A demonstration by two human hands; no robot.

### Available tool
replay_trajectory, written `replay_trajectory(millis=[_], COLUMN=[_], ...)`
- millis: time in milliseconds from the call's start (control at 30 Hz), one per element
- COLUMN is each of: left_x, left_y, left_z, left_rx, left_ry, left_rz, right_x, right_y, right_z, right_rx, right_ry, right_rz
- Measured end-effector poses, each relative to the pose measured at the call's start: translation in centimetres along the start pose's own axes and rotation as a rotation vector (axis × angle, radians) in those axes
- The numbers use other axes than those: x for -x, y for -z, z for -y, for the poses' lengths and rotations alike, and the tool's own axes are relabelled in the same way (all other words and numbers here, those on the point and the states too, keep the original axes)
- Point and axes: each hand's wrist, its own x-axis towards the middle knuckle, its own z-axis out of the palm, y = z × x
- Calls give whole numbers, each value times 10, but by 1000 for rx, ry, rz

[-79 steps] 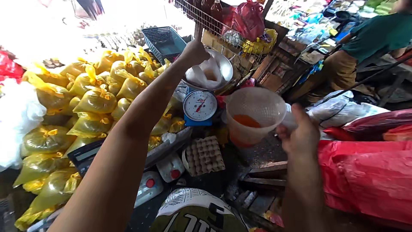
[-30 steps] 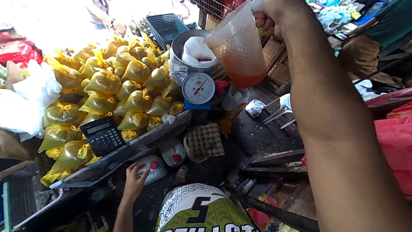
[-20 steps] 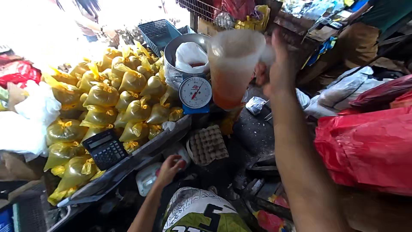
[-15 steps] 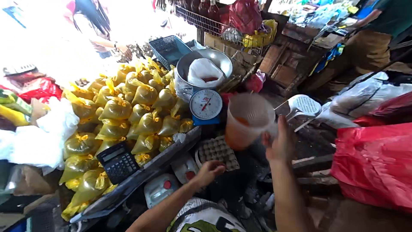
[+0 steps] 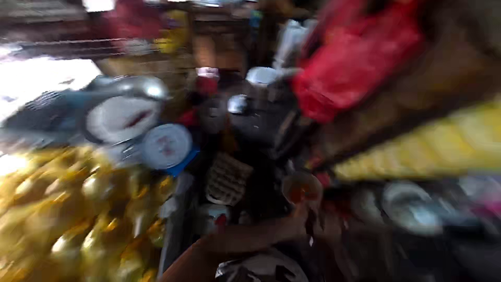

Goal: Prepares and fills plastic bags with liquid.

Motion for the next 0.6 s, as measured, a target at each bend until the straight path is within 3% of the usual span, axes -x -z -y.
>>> replay_trajectory(millis=[100,167,300,400,500,600], left_x=[-23,-48,-82,-93,-104,-110], left_y=[-25,-23,-19,-26,-37,-45], left_z=[56,99,201,263,308,338], left_rx=[-336,-554,-984,-1086,-1092,-1215], left_ry=[225,352,541,618,693,730], left_rz=[-111,-140,-182,-185,-211,-193], right_x=[57,110,276,402,487,519], right_y=[39,63,106,130,150,174], right_z=[-54,-102,-210,-270,-330,-378], right_rx=[-25,-44,-64,-4,37,-155], right_ry=[-337,-558,-1176,-1543,-1677,-1684], right_rz=[42,-26,-300,-394,-468,-507])
